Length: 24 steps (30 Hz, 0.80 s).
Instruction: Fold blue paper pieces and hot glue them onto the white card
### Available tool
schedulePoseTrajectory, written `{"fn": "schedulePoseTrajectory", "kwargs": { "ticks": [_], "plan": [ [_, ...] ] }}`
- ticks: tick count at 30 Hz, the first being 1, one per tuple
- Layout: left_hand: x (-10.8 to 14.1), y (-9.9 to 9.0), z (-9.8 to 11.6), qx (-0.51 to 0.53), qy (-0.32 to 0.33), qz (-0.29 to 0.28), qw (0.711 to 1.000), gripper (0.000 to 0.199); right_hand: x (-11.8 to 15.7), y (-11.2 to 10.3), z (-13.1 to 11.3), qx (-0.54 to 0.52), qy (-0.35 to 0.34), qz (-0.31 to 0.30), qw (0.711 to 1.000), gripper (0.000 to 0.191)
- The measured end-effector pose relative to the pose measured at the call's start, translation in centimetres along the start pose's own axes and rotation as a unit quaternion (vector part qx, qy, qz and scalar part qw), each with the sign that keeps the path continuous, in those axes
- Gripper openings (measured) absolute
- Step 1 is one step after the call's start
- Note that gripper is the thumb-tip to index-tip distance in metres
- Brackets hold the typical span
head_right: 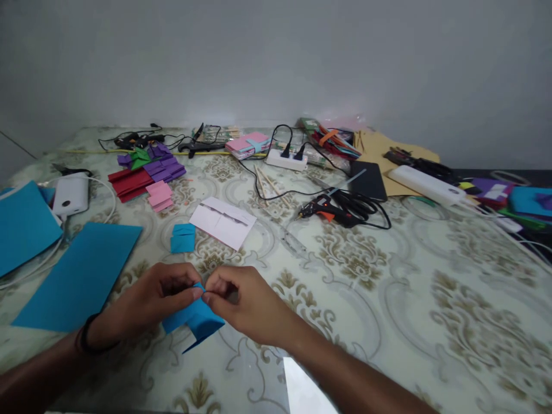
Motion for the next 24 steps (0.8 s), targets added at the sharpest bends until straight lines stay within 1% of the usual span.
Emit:
{"fn": "schedulePoseTrajectory", "kwargs": {
  "ticks": [3,6,10,13,17,20,24],
  "plan": [
    [0.1,0.0,0.5,-0.015,0.016,-0.001,1.0,0.022,0.1,0.1,0.2,-0.04,0.005,-0.012,0.999,0.017],
    [0.2,0.0,1.2,-0.061,0.038,-0.002,0.997,0.022,0.2,0.3,0.5,-0.066,0.009,-0.025,0.997,0.02],
    [0.3,-0.2,2.0,-0.098,0.062,0.012,0.993,0.024,0.2,0.3,0.8,-0.088,0.014,-0.025,0.996,0.027],
    [0.3,-0.4,1.9,-0.087,0.059,0.019,0.994,0.026,0.0,0.2,1.0,-0.097,0.023,-0.012,0.995,0.028],
    [0.2,-0.4,1.1,-0.073,0.034,0.011,0.997,0.027,-0.1,0.2,1.3,-0.108,0.034,-0.002,0.994,0.024],
    [0.2,-0.1,1.0,-0.098,0.027,0.004,0.995,0.027,0.0,0.4,1.6,-0.129,0.041,-0.011,0.991,0.02],
    [0.3,0.2,1.5,-0.122,0.039,0.011,0.992,0.027,0.2,0.6,1.8,-0.14,0.044,-0.017,0.989,0.015]
  ]
}}
Point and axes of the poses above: each hand's wrist, its own x-axis away from the middle knuckle, its own y-axis out of the palm, z = x × y, the point moved 9 cm from there along -x, towards the middle knuckle, and after that the axes turned 7 degrees about -z, right-handed, at the moved point
